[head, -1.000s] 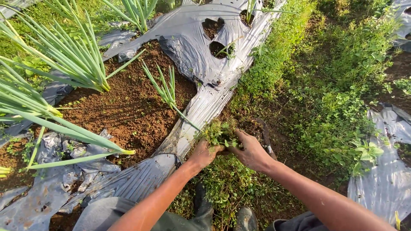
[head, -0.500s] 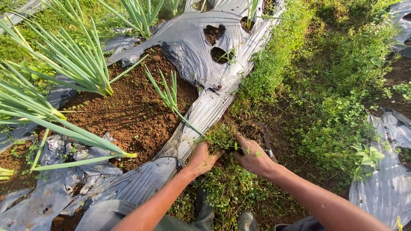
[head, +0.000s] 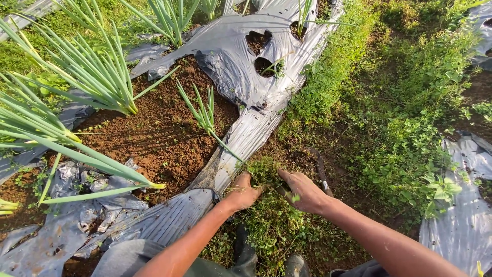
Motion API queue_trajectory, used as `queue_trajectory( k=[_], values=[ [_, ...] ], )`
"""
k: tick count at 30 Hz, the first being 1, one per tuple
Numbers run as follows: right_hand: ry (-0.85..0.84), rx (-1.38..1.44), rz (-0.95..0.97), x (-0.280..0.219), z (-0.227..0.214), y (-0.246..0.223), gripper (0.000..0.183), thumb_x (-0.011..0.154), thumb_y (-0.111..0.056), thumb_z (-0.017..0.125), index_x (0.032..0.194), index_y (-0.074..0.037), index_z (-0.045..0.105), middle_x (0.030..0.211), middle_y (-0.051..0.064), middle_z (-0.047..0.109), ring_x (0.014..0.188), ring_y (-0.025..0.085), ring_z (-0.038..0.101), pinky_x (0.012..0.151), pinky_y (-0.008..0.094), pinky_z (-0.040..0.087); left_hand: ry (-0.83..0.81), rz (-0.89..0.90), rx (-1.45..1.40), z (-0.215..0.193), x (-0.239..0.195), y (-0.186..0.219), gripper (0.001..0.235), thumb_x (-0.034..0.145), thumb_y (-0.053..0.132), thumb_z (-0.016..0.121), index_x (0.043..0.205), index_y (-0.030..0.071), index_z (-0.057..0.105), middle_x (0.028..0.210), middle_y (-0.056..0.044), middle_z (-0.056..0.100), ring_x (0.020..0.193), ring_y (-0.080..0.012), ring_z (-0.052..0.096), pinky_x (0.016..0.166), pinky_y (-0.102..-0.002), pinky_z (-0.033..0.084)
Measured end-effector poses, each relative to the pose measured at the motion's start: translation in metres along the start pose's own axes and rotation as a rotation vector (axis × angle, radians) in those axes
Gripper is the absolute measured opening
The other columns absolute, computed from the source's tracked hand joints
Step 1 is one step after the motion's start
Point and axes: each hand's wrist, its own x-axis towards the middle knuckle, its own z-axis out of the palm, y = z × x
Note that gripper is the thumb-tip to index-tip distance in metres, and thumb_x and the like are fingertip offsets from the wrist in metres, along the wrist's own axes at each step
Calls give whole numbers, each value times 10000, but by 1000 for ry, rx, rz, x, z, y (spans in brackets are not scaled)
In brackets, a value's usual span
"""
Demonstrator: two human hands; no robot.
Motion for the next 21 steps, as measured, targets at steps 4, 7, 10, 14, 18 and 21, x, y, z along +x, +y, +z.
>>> queue_trajectory(
  k=[4,7,10,14,18,21],
  values=[
    [-61,-20,-46,5,1,11,272,994,-102,547,1246,-14,601,922,189,721,702,263,710,597,346,577,8,75,154,-1,-2,-4,245,905,81,631,710,-59,582,593,-121,504,529,-234,462,529,-398,420],
    [-94,-14,-68,7,5,19,303,997,-108,535,1281,-18,594,1009,221,730,776,296,739,664,397,602,5,105,168,28,50,-106,91,855,31,593,909,-41,583,583,-67,532,418,-175,454,452,-333,432],
    [-114,-1,-92,0,1,13,362,1012,-135,516,1345,0,558,1105,253,729,866,337,757,734,435,617,66,14,185,23,79,-143,276,875,-29,509,1147,-55,545,648,-79,600,396,-152,491,417,-318,455],
    [-111,30,-90,-9,-10,2,440,1020,-155,507,1414,42,491,1230,274,696,1017,388,741,842,506,602,77,-35,194,-5,67,-125,227,949,-7,500,1174,-35,520,689,-87,618,433,-144,509,417,-290,457],
    [-107,-1,-74,-7,-14,-3,335,1015,-149,525,1283,47,567,1096,257,729,949,386,748,791,494,620,-15,31,207,-2,52,-93,220,952,17,539,1164,-37,529,676,-69,590,432,-121,473,409,-277,436],
    [-112,-18,-28,-11,-19,-13,360,1026,-230,535,1236,58,583,1107,292,706,976,392,732,819,509,608,-92,103,210,2,41,-67,220,954,43,576,1154,-39,539,663,-51,562,432,-98,438,400,-265,414]
  ],
)
